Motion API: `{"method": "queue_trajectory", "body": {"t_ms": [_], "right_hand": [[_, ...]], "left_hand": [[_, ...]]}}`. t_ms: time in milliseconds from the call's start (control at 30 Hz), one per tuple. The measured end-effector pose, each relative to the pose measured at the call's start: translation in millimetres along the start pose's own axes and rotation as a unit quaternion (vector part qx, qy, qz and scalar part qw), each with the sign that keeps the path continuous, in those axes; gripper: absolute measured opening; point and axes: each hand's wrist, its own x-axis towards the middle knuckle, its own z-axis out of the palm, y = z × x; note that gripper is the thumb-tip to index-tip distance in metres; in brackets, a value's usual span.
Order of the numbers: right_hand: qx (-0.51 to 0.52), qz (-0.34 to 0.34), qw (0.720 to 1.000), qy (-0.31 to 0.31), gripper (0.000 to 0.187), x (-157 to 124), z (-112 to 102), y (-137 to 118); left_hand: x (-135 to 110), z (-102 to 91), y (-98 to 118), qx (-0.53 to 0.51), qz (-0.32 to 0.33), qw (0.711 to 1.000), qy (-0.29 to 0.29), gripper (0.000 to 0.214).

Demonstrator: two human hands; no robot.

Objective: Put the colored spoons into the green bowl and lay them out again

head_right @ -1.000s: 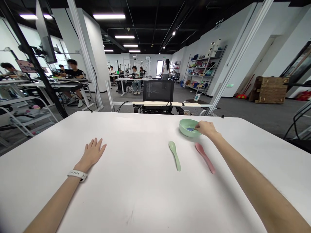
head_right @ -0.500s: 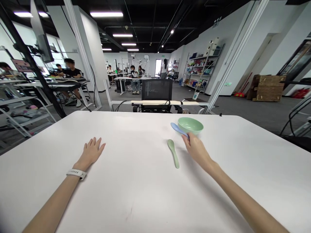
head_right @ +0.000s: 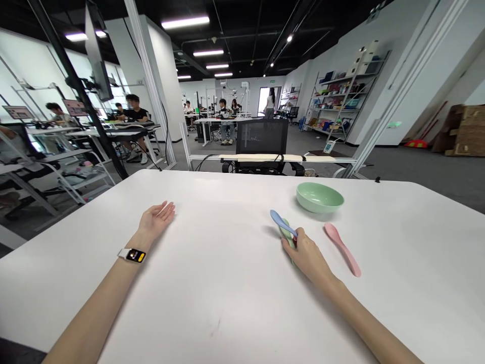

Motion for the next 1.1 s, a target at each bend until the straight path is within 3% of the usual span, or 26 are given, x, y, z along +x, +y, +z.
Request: {"method": "queue_trajectory", "body": {"t_ms": [133,367,533,633,700,767,900,1000,1100], "right_hand": [[0.011,-0.017,1.000,0.003,0.026,0.1,1.6,2.0],[0.030,-0.005,0.998,0.059,0.026,4.0,-15.0,3.3],[0.026,0.048,0.987,0.151,0.025,23.4,-58.6,26.4],[0.024,0.089,0.970,0.226,0.022,34.0,-90.8,49.7],[0.015,0.115,0.959,0.258,0.020,38.3,-111.1,68.1],[-0.001,0.145,0.954,0.261,0.019,40.1,-128.0,88.0],[-0.058,0.207,0.951,0.221,0.019,38.7,-146.0,126.8],[-0.097,0.229,0.950,0.192,0.023,37.5,-147.8,148.9],[-0.109,0.236,0.948,0.182,0.028,37.8,-146.7,162.6]], "left_hand": [[-6.8,-0.8,7.4,-0.203,-0.099,0.973,0.044,0.035],[-13.2,1.7,11.7,-0.249,-0.123,0.958,0.068,0.029],[-8.0,0.2,8.6,-0.185,-0.083,0.978,0.055,0.021],[-3.6,0.3,5.1,-0.062,-0.012,0.998,0.025,0.013],[-0.4,-1.3,0.5,0.066,0.059,0.996,0.009,0.018],[4.0,-5.7,-6.8,0.234,0.152,0.960,-0.001,0.026],[18.5,-20.4,-27.8,0.493,0.293,0.818,-0.041,0.045],[29.2,-28.9,-42.8,0.575,0.316,0.751,-0.074,0.060],[35.2,-32.2,-52.7,0.624,0.290,0.722,-0.070,0.075]]}}
